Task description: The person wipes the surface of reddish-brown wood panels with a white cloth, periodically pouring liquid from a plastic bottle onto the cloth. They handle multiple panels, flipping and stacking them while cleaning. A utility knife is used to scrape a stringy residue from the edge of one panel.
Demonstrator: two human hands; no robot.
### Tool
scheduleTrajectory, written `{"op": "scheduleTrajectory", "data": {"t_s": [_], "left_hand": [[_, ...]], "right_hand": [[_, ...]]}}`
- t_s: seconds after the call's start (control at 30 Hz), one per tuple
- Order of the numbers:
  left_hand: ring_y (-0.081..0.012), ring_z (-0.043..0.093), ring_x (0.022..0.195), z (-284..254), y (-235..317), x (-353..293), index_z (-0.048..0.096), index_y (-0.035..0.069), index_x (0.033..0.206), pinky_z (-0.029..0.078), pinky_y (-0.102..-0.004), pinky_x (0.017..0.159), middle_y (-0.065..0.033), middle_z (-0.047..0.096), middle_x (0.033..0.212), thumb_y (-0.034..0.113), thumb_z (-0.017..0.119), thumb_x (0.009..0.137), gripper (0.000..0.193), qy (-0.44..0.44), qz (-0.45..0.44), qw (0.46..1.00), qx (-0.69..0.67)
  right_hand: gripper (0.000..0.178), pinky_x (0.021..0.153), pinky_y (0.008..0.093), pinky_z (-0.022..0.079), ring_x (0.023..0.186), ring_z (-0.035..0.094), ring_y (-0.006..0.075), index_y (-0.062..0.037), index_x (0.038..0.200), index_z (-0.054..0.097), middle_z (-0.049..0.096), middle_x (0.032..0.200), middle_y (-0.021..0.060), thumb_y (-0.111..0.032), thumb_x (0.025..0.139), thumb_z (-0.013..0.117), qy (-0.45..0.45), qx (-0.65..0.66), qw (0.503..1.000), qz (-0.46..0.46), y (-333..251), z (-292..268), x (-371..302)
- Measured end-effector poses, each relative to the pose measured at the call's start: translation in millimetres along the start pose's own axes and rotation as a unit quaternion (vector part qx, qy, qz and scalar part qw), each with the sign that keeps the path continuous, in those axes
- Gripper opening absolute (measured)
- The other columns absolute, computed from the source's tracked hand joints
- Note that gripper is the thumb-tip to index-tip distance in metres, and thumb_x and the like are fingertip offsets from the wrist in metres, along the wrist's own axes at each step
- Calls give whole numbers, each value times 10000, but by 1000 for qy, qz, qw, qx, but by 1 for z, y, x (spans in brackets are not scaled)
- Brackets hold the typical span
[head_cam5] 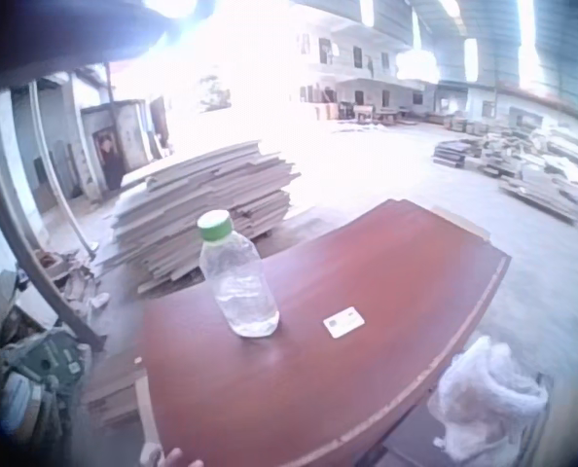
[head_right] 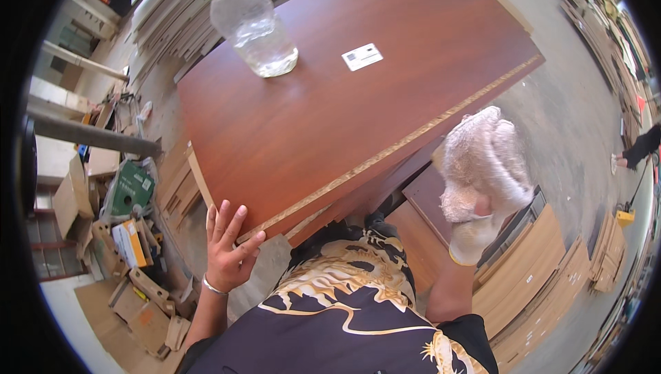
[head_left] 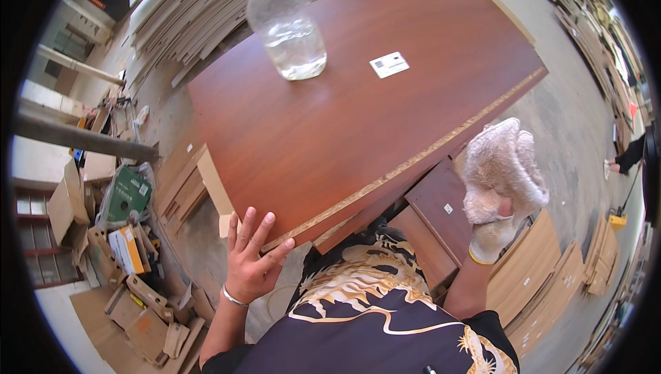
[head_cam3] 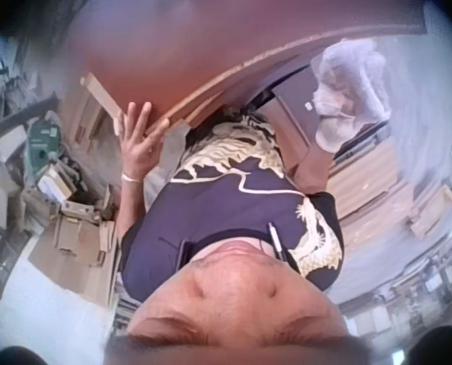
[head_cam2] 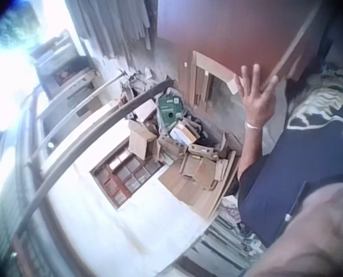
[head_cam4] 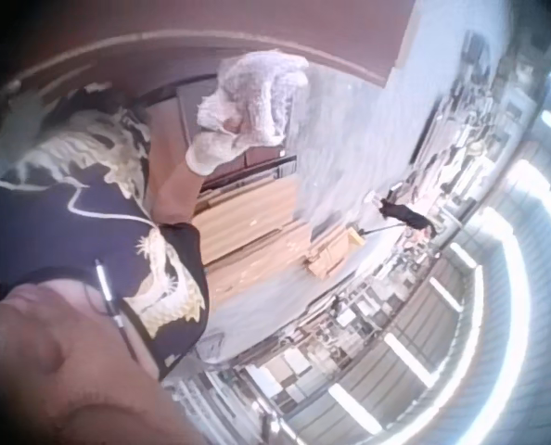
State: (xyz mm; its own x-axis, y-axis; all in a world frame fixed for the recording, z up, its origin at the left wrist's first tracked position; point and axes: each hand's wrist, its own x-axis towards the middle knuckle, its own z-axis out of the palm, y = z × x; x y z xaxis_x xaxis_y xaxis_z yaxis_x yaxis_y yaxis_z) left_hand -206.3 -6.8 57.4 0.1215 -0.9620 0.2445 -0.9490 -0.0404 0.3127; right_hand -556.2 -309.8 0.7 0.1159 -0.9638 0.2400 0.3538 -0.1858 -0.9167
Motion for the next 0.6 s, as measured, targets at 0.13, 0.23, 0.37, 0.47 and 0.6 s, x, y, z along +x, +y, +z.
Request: {"op": "scheduleTrajectory", "data": {"t_s": [0.13, 0.23, 0.37, 0.47, 0.6], "left_hand": [[-444, 271, 1624, 0, -24, -17, 730, 128, 1403, 187, -551, 1311, -220, 429, 1689, 120, 610, 992, 428, 119, -137, 952, -248], [-423, 217, 1645, 11, -53, -11, 659, 49, 1473, 187, -516, 1315, -230, 382, 1713, 108, 564, 1035, 453, 119, -130, 945, -277], [-426, 174, 1655, 16, -79, -16, 621, 31, 1509, 170, -513, 1318, -233, 360, 1724, 87, 565, 1035, 480, 78, -52, 955, -280], [-414, 182, 1656, 18, -81, -11, 651, 87, 1496, 234, -512, 1304, -175, 378, 1730, 69, 636, 998, 499, 83, -39, 957, -274], [-371, 186, 1659, 28, -80, -10, 616, 72, 1525, 270, -496, 1304, -151, 383, 1730, 36, 717, 954, 582, 94, -68, 942, -316]], "right_hand": [[541, 1291, 547, 279, 1498, 491, 445, 27, 1313, 723, 622, 1488, 273, -78, 786, 657, -271, -400, 870, -100, -19, 81, 0], [566, 1332, 560, 147, 1524, 471, 401, 3, 1304, 750, 670, 1464, 182, -96, 754, 661, -393, -448, 785, -169, -29, 133, -17], [618, 1335, 583, 99, 1562, 431, 349, -89, 1342, 755, 633, 1525, 151, -185, 732, 726, -489, -431, 737, -181, -24, 164, -53], [602, 1311, 660, 88, 1577, 391, 375, -164, 1383, 736, 593, 1576, 127, -237, 786, 708, -572, -383, 705, -169, -20, 193, -85], [548, 1274, 705, 182, 1513, 486, 377, -122, 1428, 691, 624, 1537, 146, -247, 905, 587, -610, -315, 697, -209, -7, 239, -126]]}}
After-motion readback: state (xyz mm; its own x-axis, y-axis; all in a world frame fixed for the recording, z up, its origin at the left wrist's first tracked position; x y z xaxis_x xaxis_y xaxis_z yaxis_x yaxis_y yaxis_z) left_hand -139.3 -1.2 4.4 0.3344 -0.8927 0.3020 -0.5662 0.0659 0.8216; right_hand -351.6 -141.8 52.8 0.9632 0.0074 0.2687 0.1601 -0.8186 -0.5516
